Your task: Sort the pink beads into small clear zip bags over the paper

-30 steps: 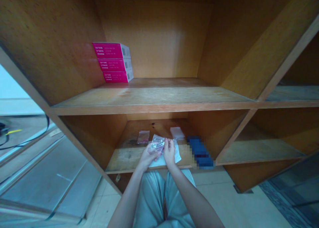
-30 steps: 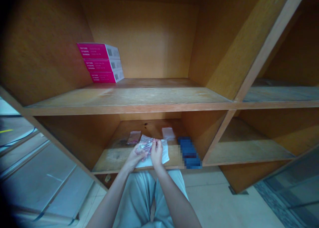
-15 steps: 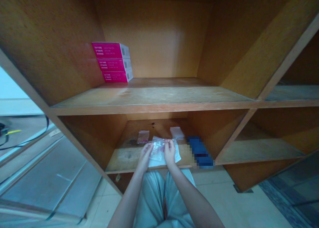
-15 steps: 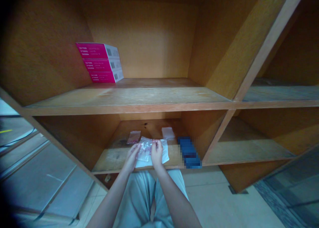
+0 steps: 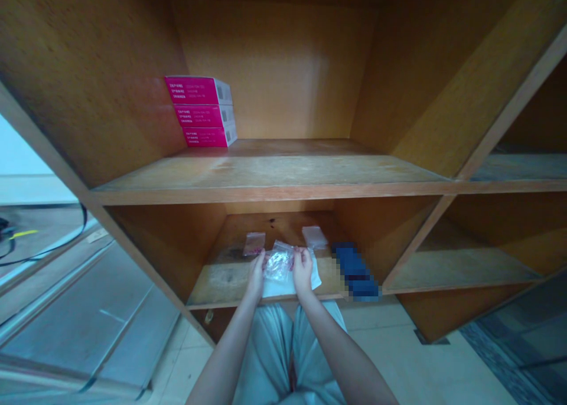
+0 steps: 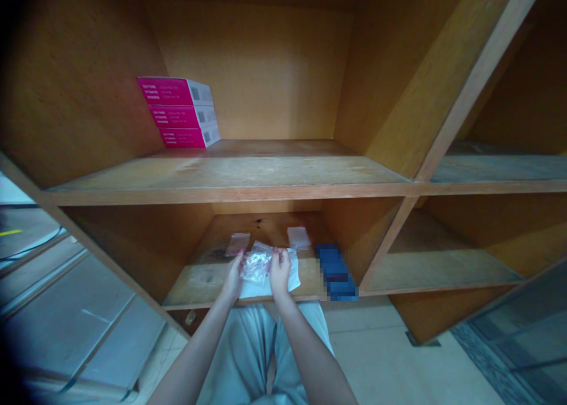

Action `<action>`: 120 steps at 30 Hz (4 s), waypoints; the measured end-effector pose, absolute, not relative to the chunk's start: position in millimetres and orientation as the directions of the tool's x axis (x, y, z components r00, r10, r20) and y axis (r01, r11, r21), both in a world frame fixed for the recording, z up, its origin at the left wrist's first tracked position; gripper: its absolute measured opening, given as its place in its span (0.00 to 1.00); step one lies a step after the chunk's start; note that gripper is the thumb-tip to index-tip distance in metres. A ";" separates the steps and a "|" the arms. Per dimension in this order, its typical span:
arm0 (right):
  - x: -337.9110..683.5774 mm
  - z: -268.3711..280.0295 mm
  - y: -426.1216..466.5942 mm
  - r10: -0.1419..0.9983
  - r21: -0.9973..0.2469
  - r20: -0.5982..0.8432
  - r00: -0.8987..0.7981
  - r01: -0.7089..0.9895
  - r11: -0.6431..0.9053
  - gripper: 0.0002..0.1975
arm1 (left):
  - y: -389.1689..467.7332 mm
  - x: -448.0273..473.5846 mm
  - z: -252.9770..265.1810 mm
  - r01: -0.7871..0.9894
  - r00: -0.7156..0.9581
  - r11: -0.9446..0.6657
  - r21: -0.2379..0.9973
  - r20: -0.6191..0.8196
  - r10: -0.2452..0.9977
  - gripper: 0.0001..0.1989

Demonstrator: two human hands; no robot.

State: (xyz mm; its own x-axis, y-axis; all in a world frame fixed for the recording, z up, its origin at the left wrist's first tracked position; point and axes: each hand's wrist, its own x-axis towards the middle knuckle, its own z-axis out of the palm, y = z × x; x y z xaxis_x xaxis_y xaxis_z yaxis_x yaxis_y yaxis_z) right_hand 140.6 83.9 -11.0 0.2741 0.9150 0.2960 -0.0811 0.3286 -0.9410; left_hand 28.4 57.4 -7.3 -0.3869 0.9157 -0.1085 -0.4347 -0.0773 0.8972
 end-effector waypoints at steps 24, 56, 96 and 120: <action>139.2 -12.1 82.7 0.937 -0.932 0.347 0.025 -0.106 0.348 0.11 | 55.2 21.8 -12.2 -0.361 -0.370 -0.142 0.922 -0.002 0.929 0.12; 139.9 -10.7 75.4 0.876 -0.883 0.466 -0.122 0.003 0.470 0.05 | 48.7 21.9 -3.4 -0.158 -0.224 -0.097 0.983 0.060 0.973 0.13; 142.1 -6.2 73.5 0.881 -0.883 0.459 -0.116 0.047 0.466 0.13 | 50.0 20.4 -7.9 -0.124 -0.196 -0.159 0.980 0.133 0.971 0.14; 143.7 -1.9 71.8 0.892 -0.891 0.447 -0.062 0.064 0.450 0.16 | 46.8 23.3 -0.7 -0.349 -0.225 -0.103 0.931 0.023 0.974 0.18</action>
State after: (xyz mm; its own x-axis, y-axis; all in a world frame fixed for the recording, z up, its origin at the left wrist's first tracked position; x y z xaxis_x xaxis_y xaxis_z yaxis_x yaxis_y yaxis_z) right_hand 143.7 71.8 -1.9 -0.0617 0.8924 0.4470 0.0637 0.4504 -0.8905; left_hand 23.3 46.8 -0.7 -0.2248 0.9741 0.0232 -0.3490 -0.1028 0.9315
